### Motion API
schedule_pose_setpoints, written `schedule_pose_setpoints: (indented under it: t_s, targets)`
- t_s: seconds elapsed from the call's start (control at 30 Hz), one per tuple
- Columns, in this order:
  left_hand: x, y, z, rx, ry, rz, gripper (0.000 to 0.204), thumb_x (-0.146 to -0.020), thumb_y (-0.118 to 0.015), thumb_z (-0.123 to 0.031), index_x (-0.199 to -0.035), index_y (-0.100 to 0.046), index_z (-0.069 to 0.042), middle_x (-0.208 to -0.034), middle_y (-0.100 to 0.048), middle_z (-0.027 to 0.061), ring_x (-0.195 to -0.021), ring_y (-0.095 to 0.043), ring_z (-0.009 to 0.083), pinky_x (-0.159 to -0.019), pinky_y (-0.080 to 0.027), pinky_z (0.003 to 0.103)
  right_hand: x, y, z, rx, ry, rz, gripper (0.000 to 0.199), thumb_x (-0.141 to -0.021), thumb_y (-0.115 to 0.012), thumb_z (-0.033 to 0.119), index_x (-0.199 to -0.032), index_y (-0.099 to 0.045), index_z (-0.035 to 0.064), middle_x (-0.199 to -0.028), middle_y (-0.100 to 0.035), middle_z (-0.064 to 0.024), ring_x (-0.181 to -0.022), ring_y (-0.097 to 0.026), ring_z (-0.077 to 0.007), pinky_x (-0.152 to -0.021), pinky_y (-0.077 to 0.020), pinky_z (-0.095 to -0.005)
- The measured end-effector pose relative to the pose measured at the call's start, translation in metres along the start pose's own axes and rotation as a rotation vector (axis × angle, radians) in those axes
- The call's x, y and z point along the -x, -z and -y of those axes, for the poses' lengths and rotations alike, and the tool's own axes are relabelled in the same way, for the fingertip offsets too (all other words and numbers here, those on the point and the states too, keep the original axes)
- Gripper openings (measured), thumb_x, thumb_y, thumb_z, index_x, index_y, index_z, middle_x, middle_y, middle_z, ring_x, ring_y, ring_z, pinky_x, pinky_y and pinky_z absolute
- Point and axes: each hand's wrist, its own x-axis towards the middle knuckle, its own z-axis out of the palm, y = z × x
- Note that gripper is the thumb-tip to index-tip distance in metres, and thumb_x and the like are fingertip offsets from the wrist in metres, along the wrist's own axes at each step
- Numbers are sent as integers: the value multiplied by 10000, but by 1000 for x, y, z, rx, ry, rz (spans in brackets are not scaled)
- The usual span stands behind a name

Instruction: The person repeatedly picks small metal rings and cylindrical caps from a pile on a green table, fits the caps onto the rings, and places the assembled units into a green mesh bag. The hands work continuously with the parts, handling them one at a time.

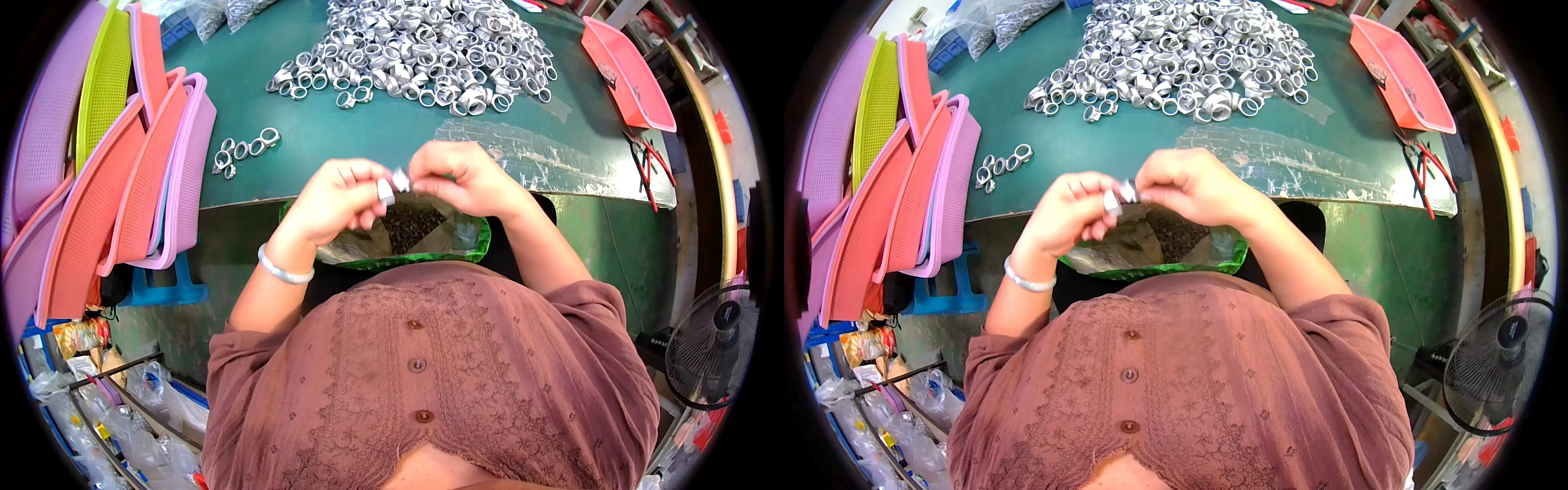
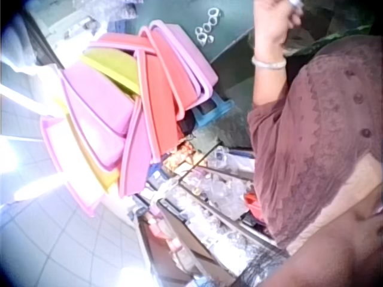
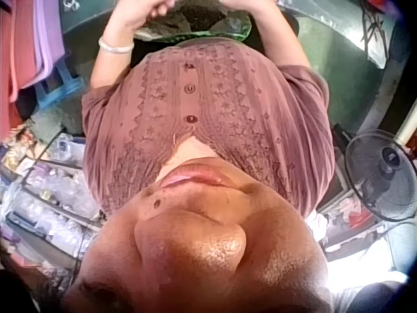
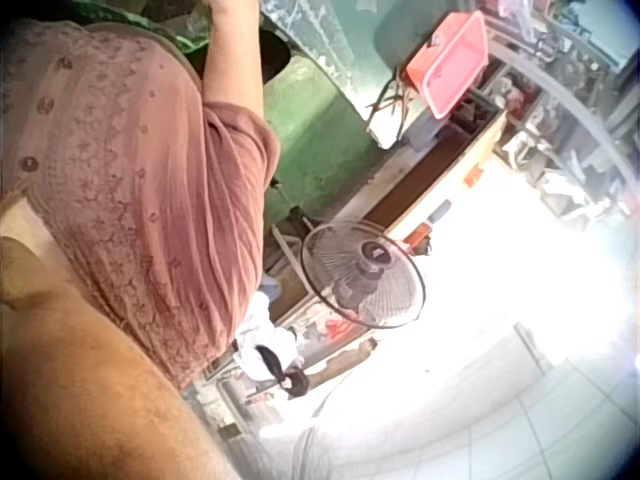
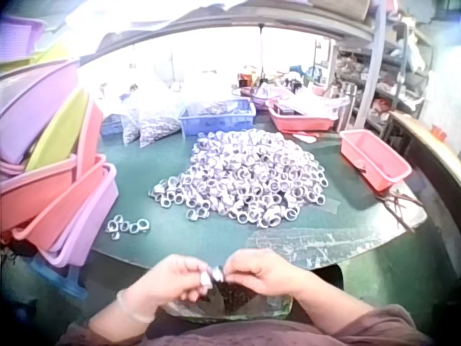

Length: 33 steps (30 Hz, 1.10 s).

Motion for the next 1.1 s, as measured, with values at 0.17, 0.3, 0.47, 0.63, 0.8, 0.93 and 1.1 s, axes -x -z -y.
schedule_pose_setpoints:
  t_s: [0.17,0.3,0.47,0.63,0.8,0.93,1.1]
  targets:
    - [8,3,26,-888,-331,-1,174,-816,-578,-73,-947,-633,27,-616,-582,39,-499,-519,92,-478,-451,253,-11,5,0,205,-57,96,182,-782,-634,54,-958,-615,15,-860,-620,-138,-794,-611,-278,-701,-492,-345]
    - [-7,15,13,-619,-270,-178,85,-851,-566,-77,-805,-600,-16,-623,-538,-37,-514,-474,36,-454,-409,218,-51,-6,-32,566,-39,-105,340,-824,-551,68,-1163,-540,60,-991,-598,-162,-872,-605,-332,-733,-493,-394]
    - [-59,41,-10,-835,-405,-676,264,-780,-662,-111,-1024,-600,-35,-663,-559,23,-584,-503,106,-565,-433,268,-96,-17,-34,851,-207,-54,243,-817,-510,96,-1044,-593,66,-909,-635,-162,-858,-637,-327,-714,-513,-412]
    - [-80,51,-6,-1061,-407,-705,185,-766,-680,-109,-934,-638,-44,-743,-588,70,-676,-574,160,-641,-470,305,-100,-19,-39,925,-229,-33,196,-839,-480,131,-953,-623,60,-892,-643,-158,-852,-640,-323,-700,-515,-405]
    - [-68,48,1,-803,-491,-650,85,-815,-634,-65,-893,-627,-33,-839,-609,54,-734,-585,132,-671,-478,275,-75,-9,-40,442,-239,-180,148,-823,-593,114,-945,-620,34,-889,-636,-93,-754,-614,-224,-661,-488,-354]
    - [-49,35,8,21,-397,-342,70,-880,-581,-61,-940,-585,-24,-895,-615,27,-785,-586,111,-706,-493,251,-55,-1,-15,-306,-479,-171,144,-863,-600,121,-963,-589,18,-872,-639,-60,-685,-573,-102,-625,-469,-245]
    - [-29,7,18,352,-438,-256,89,-890,-575,-66,-967,-572,-21,-949,-631,81,-844,-609,152,-778,-501,278,-33,-5,-4,-752,-534,-243,193,-867,-619,150,-940,-582,-24,-851,-638,-88,-668,-575,-108,-597,-477,-226]
